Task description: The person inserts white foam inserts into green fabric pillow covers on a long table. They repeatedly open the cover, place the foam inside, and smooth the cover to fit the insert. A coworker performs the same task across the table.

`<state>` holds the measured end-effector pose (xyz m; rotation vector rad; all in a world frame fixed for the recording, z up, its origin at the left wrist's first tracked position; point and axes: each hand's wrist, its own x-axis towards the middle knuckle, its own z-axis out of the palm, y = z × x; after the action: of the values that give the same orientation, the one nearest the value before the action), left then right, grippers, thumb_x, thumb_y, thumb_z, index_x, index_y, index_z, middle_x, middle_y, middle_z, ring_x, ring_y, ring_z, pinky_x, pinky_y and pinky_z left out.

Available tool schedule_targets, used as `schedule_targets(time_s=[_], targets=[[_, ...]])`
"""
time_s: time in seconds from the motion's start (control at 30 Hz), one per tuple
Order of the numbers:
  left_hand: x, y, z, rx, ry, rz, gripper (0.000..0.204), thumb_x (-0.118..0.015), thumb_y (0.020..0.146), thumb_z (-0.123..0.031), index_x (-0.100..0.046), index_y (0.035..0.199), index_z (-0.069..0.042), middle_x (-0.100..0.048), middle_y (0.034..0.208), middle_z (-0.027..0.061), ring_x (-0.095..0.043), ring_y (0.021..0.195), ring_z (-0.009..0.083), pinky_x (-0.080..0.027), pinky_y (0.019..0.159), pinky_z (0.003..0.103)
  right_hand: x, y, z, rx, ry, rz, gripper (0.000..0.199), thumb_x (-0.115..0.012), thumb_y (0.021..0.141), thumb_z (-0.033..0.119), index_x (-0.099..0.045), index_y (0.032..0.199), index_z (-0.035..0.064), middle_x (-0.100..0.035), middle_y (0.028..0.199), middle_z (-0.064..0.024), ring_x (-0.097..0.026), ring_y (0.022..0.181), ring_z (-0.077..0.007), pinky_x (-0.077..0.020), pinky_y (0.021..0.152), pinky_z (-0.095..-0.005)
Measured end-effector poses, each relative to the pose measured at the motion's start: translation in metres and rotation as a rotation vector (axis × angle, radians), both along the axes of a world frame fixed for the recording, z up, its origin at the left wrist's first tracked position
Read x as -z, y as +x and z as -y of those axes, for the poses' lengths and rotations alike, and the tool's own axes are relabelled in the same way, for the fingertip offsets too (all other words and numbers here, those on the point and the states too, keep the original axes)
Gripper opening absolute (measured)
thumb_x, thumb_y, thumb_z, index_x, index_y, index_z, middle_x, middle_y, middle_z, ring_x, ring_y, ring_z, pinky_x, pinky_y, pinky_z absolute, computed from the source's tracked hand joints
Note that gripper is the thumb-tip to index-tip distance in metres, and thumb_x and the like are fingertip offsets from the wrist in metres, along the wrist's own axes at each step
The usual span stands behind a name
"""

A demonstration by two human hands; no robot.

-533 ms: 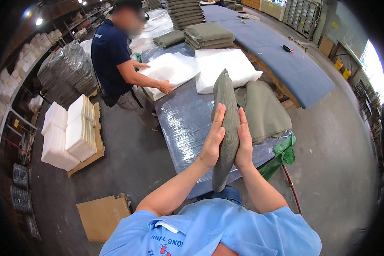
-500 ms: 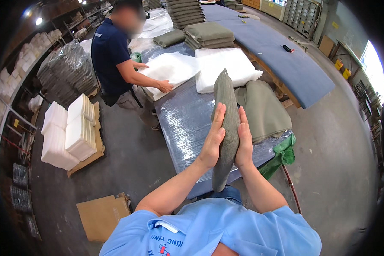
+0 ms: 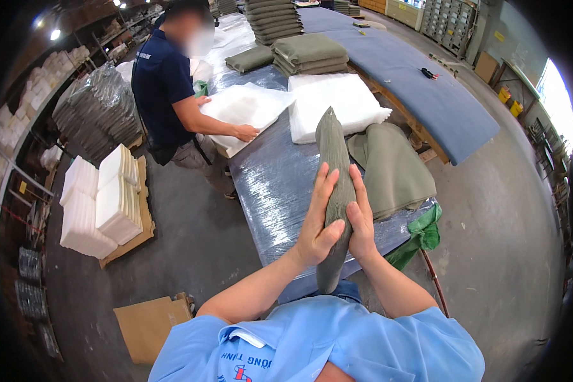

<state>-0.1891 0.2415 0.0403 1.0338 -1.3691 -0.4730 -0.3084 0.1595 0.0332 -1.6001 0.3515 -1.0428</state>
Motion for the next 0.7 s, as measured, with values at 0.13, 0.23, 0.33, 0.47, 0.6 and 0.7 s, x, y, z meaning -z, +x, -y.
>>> schedule_targets(time_s=[0.13,0.23,0.33,0.47,0.6,0.7], targets=[[0.005,-0.008,-0.013,0.090,0.005,-0.070,0.083,-0.051,0.095,-0.033,-0.019,0.165,-0.001,-0.002,0.174,0.0227,0.000,0.161,0.0389,-0.005,0.128,0.050,0.010,-0.016,-0.015,-0.015,0.070,0.014,0.079,-0.045,0.102,0.042,-0.021,0.165,0.0007,-0.014,0.173,-0.0224,-0.008,0.161,-0.0352,-0.0087,0.128,-0.0446],[0.014,0.002,-0.016,0.135,0.075,-0.190,0.082,-0.049,0.098,-0.034,-0.016,0.166,-0.003,0.000,0.175,0.0198,0.002,0.162,0.0347,-0.003,0.129,0.048,0.012,-0.019,-0.029,-0.036,0.143,-0.039,0.083,-0.049,0.099,0.041,-0.019,0.165,0.0004,-0.011,0.173,-0.0221,-0.008,0.162,-0.0335,-0.0090,0.128,-0.0434],[0.019,0.017,0.002,0.116,0.187,-0.255,0.083,-0.050,0.098,-0.033,-0.014,0.167,-0.003,0.000,0.175,0.0203,0.003,0.162,0.0340,-0.003,0.129,0.046,0.013,-0.014,-0.025,-0.065,0.253,-0.074,0.085,-0.055,0.097,0.033,-0.018,0.166,0.0005,-0.014,0.173,-0.0215,-0.012,0.161,-0.0313,-0.0133,0.128,-0.0413],[0.028,0.025,0.024,0.078,0.281,-0.242,0.082,-0.049,0.099,-0.029,-0.012,0.167,-0.002,-0.002,0.174,0.0211,0.002,0.162,0.0334,-0.004,0.129,0.043,0.022,0.006,0.007,-0.053,0.345,-0.104,0.087,-0.059,0.095,0.028,-0.017,0.165,-0.0004,-0.018,0.171,-0.0208,-0.022,0.157,-0.0305,-0.0208,0.126,-0.0395],[0.037,0.033,0.053,0.156,0.303,-0.581,0.082,-0.048,0.099,-0.028,-0.011,0.167,-0.001,-0.009,0.173,0.0219,-0.012,0.160,0.0312,-0.014,0.127,0.038,0.027,0.036,0.050,-0.024,0.364,-0.084,0.088,-0.060,0.094,0.026,-0.017,0.165,-0.0014,-0.021,0.170,-0.0205,-0.028,0.154,-0.0306,-0.0257,0.124,-0.0384],[0.035,0.036,0.072,0.150,0.344,-0.610,0.083,-0.049,0.098,-0.026,-0.010,0.167,-0.003,-0.018,0.170,0.0207,-0.027,0.152,0.0281,-0.024,0.122,0.035,0.035,0.049,0.086,0.002,0.423,-0.061,0.088,-0.060,0.092,0.026,-0.018,0.165,-0.0012,-0.026,0.168,-0.0212,-0.032,0.152,-0.0298,-0.0269,0.123,-0.0368]])
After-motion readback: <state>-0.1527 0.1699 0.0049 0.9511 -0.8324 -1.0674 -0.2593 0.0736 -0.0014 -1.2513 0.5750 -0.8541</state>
